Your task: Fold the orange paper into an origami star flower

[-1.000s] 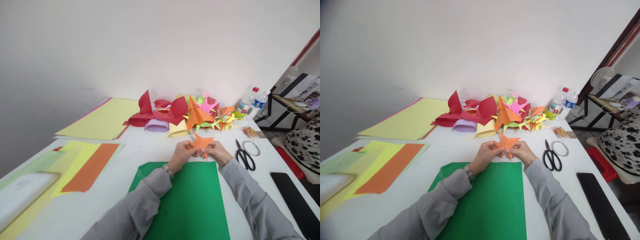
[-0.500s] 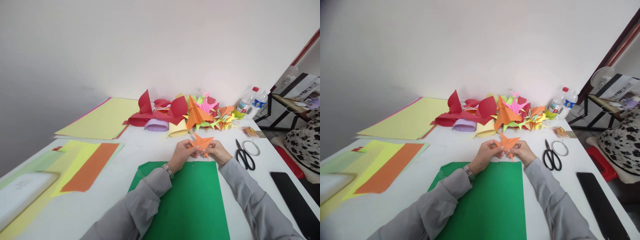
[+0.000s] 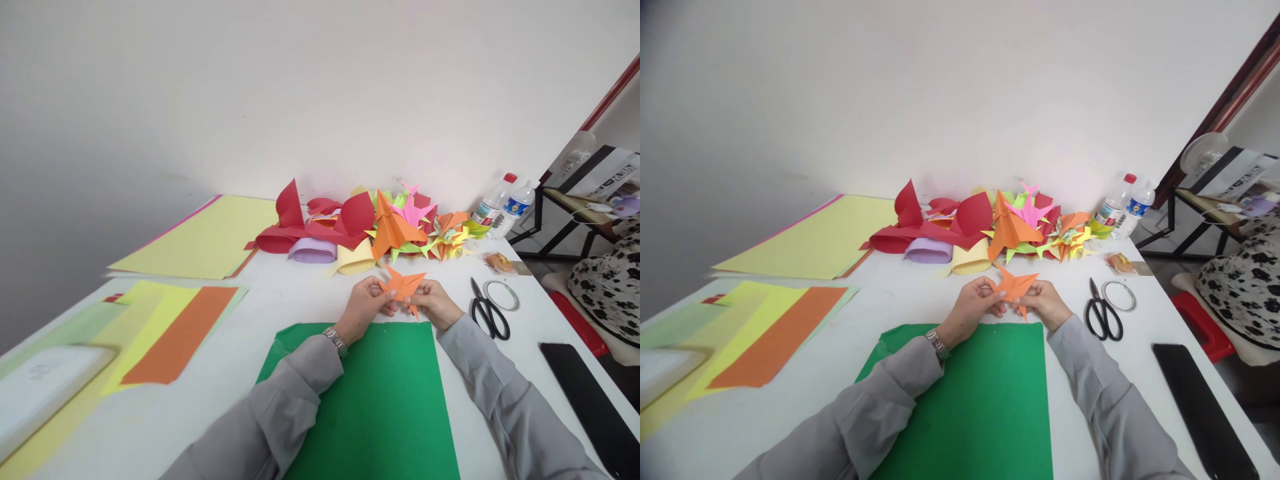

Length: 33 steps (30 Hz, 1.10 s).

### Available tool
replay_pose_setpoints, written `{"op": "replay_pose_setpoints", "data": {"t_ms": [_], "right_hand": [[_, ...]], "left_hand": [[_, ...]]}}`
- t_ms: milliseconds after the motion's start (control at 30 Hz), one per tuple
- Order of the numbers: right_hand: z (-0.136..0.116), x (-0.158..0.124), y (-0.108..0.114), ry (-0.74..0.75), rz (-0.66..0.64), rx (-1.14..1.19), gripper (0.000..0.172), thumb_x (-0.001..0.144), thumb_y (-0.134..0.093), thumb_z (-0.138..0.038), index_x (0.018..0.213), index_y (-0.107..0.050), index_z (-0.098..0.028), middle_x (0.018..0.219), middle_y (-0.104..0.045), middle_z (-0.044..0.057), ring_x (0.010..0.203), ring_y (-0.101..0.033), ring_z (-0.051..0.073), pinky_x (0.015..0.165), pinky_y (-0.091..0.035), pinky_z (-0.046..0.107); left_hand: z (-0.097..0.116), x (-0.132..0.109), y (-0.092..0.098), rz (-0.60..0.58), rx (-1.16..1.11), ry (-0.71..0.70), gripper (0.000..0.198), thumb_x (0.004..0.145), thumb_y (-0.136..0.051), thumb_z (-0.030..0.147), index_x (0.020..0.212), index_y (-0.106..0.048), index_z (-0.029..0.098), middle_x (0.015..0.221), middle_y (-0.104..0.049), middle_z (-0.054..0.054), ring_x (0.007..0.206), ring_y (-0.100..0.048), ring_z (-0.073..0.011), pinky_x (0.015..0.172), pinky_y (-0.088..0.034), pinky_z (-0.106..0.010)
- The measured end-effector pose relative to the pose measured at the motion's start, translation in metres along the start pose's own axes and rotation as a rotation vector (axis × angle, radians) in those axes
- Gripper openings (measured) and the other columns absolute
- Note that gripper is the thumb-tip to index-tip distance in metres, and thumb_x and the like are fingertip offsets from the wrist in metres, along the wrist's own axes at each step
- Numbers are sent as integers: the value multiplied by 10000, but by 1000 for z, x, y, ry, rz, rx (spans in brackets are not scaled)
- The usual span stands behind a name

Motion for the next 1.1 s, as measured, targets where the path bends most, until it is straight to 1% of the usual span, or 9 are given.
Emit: {"op": "replay_pose_setpoints", "data": {"t_ms": [167, 267, 333, 400, 567, 733, 833, 967, 1100], "right_hand": [[0, 0, 0, 7, 7, 6, 263, 539, -789, -166, 789, -720, -122, 602, -689, 40, 487, -592, 128, 491, -473, 239], [0, 0, 1, 6, 18, 26, 259, 534, -790, -168, 778, -718, -125, 594, -686, 35, 470, -581, 124, 483, -471, 241], [0, 1, 2, 3, 26, 34, 246, 531, -790, -170, 760, -716, -125, 581, -679, 32, 455, -571, 121, 474, -468, 244], [0, 1, 2, 6, 28, 35, 244, 532, -790, -171, 760, -716, -124, 578, -677, 32, 450, -566, 120, 466, -464, 244], [1, 1, 2, 9, 11, 22, 246, 547, -785, -174, 778, -719, -122, 605, -688, 41, 477, -580, 125, 479, -462, 243], [0, 0, 0, 8, 2, 10, 227, 548, -790, -173, 756, -713, -124, 610, -694, 40, 477, -583, 119, 491, -464, 236], [-1, 0, -1, 4, 3, 6, 250, 543, -795, -176, 774, -714, -124, 607, -693, 41, 477, -585, 121, 488, -464, 237], [0, 0, -2, 31, -19, 13, 261, 548, -794, -181, 788, -711, -123, 594, -683, 32, 476, -579, 118, 481, -459, 228], [3, 0, -3, 66, -78, -8, 245, 573, -789, -214, 777, -704, -108, 597, -673, 36, 497, -583, 124, 486, -462, 230]], "left_hand": [[-1, 0, 1, 3, -34, 7, 466, 610, -766, 407, 787, -392, 191, 482, -624, 19, 423, -613, -151, 441, -509, -246], [1, 0, 1, 11, -94, 18, 463, 643, -738, 433, 844, -397, 193, 507, -622, 25, 483, -651, -177, 467, -524, -263], [3, -1, 0, -4, -111, 24, 446, 671, -710, 450, 869, -408, 190, 526, -628, 16, 512, -663, -184, 481, -528, -267], [4, -2, -1, -19, -111, 28, 432, 681, -702, 446, 876, -416, 187, 539, -634, 8, 514, -659, -177, 492, -530, -268], [3, -1, -1, -23, -53, -10, 476, 604, -769, 341, 890, -425, 178, 534, -630, 23, 480, -627, -147, 511, -532, -271], [0, 0, 1, -33, 17, -39, 455, 622, -741, 323, 915, -426, 175, 487, -606, 42, 431, -592, -130, 474, -506, -245], [0, 0, 1, -42, 33, -49, 436, 636, -726, 319, 915, -423, 175, 461, -588, 54, 395, -565, -119, 438, -475, -221], [5, -3, -2, -49, 28, -55, 454, 630, -736, 317, 922, -419, 175, 510, -608, 45, 449, -607, -138, 480, -505, -247], [7, -6, -5, -76, 45, -31, 536, 579, -784, 279, 947, -412, 161, 573, -644, 15, 482, -622, -140, 508, -519, -260]]}}
Point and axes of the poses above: each hand's wrist, its own x-axis towards the middle knuckle, its own y-axis out of the back of the hand, z = x × y, the point moved 3 cm from there along x, towards the middle knuckle
